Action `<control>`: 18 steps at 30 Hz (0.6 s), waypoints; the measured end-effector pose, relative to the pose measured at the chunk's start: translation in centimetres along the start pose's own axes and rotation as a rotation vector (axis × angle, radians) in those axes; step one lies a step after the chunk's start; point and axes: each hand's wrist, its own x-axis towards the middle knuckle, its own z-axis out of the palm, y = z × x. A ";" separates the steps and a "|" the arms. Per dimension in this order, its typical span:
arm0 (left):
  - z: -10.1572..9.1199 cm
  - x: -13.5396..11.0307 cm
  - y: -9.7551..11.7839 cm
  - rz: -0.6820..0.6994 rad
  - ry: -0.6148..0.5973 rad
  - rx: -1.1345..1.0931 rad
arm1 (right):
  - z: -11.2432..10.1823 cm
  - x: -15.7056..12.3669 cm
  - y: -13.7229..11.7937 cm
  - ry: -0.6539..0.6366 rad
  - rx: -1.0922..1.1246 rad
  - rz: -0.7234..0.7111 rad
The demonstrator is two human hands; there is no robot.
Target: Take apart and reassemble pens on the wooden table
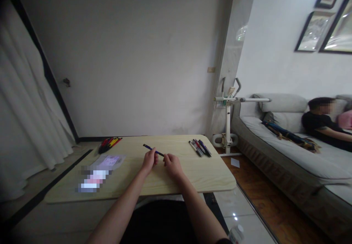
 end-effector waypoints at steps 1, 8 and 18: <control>0.0 0.0 0.0 -0.003 -0.001 -0.004 | 0.0 0.0 0.0 -0.001 0.006 -0.001; 0.1 -0.1 0.1 -0.001 0.000 0.000 | -0.1 -0.1 -0.1 -0.003 0.012 -0.002; 0.0 -0.1 0.1 0.011 -0.002 -0.002 | -0.1 -0.1 0.0 -0.014 -0.004 -0.016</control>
